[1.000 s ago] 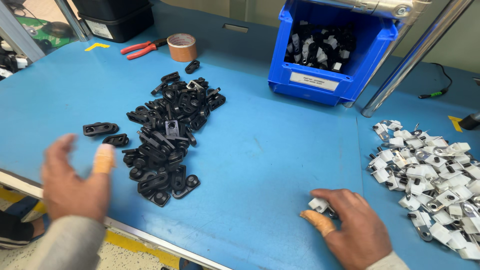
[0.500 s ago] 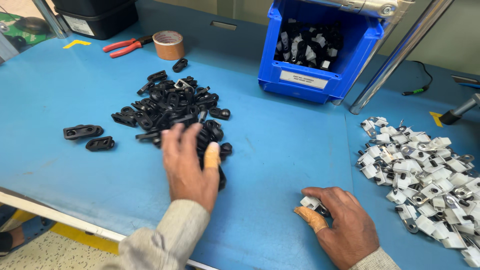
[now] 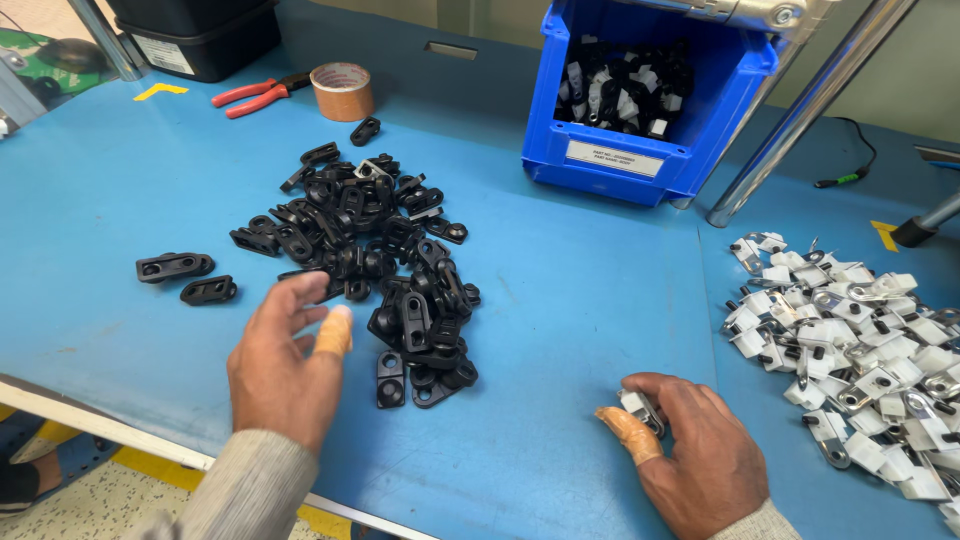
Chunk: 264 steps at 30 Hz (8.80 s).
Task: The person picks a black plastic bracket from a pile on the workbench, presses a white metal clip piece into it by hand, and sets the assembled part down on the table, repeating this assembly cycle one part at a time throughout the episode.
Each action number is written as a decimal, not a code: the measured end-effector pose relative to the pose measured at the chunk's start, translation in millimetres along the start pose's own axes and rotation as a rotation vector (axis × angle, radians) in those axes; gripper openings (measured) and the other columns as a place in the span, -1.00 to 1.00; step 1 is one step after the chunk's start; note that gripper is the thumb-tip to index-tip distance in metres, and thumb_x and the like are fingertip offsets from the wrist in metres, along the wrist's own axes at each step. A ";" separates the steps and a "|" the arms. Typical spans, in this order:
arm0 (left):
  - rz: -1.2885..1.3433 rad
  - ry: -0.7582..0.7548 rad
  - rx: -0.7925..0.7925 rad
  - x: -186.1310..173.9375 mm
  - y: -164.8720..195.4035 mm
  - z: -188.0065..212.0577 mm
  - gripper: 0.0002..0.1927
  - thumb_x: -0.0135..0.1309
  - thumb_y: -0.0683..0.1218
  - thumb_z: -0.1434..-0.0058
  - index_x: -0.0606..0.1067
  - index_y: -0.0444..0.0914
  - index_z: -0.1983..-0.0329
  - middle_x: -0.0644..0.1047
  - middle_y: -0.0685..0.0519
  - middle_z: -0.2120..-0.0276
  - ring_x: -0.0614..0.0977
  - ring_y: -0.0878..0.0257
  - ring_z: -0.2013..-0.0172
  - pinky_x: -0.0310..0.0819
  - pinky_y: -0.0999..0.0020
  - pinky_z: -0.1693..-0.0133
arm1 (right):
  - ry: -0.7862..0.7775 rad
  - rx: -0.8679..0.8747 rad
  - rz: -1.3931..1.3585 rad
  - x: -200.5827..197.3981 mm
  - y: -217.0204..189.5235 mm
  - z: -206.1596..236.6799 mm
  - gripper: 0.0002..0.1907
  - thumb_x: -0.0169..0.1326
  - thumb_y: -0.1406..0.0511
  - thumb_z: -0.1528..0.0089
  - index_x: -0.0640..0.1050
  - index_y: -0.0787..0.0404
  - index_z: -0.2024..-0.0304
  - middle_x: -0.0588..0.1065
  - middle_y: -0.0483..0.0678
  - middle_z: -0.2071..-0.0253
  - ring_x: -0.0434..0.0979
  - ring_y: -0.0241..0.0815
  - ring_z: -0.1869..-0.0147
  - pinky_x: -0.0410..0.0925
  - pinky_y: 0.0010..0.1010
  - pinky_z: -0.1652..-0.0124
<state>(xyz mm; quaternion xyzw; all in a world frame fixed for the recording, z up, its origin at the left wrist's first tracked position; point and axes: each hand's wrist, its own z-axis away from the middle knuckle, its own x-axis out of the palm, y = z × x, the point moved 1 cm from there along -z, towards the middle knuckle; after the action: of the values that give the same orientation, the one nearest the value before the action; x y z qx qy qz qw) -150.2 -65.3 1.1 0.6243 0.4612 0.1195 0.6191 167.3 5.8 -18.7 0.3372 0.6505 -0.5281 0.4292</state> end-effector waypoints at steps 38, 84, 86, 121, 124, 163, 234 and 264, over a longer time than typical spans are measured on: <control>0.629 -0.462 -0.631 75.9 69.7 33.8 -0.82 0.02 -0.22 -0.31 0.53 -0.30 0.05 0.61 -0.07 0.25 0.71 0.21 0.30 0.68 0.40 0.26 | -0.057 0.362 -0.650 6.7 42.5 7.9 -0.51 0.31 0.40 -0.20 0.59 0.18 -0.20 0.66 0.00 0.06 0.65 -0.15 0.09 0.49 -0.38 0.06; -0.557 -0.848 -0.161 78.6 115.1 74.2 -0.74 0.19 -0.04 -0.27 0.56 -0.22 0.03 0.63 -0.11 0.17 0.73 0.06 0.13 0.66 0.21 0.06 | 0.250 -0.201 -0.045 -9.9 24.2 12.3 -0.49 0.30 0.37 0.05 0.66 0.02 0.00 0.67 -0.10 0.24 0.63 -0.10 0.24 0.48 -0.26 0.25; -0.571 -0.865 -0.155 80.9 115.5 76.6 -0.73 0.15 -0.07 -0.30 0.51 -0.32 0.02 0.63 -0.16 0.20 0.73 0.06 0.19 0.68 0.22 0.15 | 0.351 -0.265 -0.089 -3.4 22.2 13.7 -0.55 0.32 0.37 0.05 0.67 0.07 0.07 0.65 -0.05 0.23 0.63 -0.10 0.22 0.49 -0.28 0.22; -0.405 -1.149 -0.318 85.7 102.2 72.7 -0.79 -0.02 -0.20 -0.30 0.59 -0.41 0.31 0.66 -0.08 0.54 0.72 0.22 0.56 0.61 0.40 0.54 | 0.375 -0.402 -0.235 7.6 -13.5 47.0 -0.59 0.35 0.39 0.08 0.66 0.16 0.15 0.67 -0.08 0.25 0.71 -0.16 0.17 0.53 -0.37 0.27; -0.289 -1.125 -0.407 86.6 94.8 73.2 -0.77 -0.03 -0.15 -0.33 0.56 -0.42 0.26 0.66 -0.10 0.49 0.73 0.17 0.54 0.60 0.39 0.57 | 0.360 -0.422 -0.235 9.2 -10.0 48.1 -0.61 0.34 0.41 0.07 0.66 0.16 0.16 0.67 -0.09 0.25 0.72 -0.17 0.16 0.53 -0.38 0.25; -0.179 -1.025 -0.420 93.8 74.1 89.6 -0.89 0.18 -0.20 -0.25 0.55 -0.38 0.24 0.65 -0.07 0.49 0.73 0.21 0.56 0.59 0.42 0.61 | -0.290 0.169 -0.793 13.5 4.4 2.9 -0.61 0.18 0.49 -0.14 0.68 0.19 -0.03 0.72 -0.03 0.19 0.72 -0.29 0.15 0.53 -0.48 0.11; 0.162 -0.675 -0.463 104.7 56.5 103.3 -0.56 0.32 -0.26 -0.08 0.61 -0.10 -0.05 0.69 0.09 0.36 0.68 0.41 0.41 0.67 0.47 0.38 | 0.190 -0.370 -0.520 19.7 -5.6 20.3 -0.66 0.04 0.44 -0.14 0.66 0.18 0.06 0.61 -0.12 0.30 0.55 -0.45 0.42 0.39 -0.58 0.48; 0.384 -0.487 -0.516 109.3 53.4 107.9 -0.68 0.18 -0.34 -0.16 0.48 -0.24 0.03 0.63 -0.02 0.40 0.69 0.28 0.48 0.60 0.44 0.48 | -0.249 0.668 -1.164 30.4 -22.9 14.0 -0.75 0.07 0.45 -0.23 0.65 0.44 0.08 0.60 0.11 0.44 0.43 -0.24 0.52 0.22 -0.47 0.65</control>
<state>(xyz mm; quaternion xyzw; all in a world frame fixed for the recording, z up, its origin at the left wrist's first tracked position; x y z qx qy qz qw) 10.1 -47.4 -19.9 0.5330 0.1310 0.1935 0.8132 137.3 -13.3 -38.5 -0.0164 0.4738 -0.8803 0.0197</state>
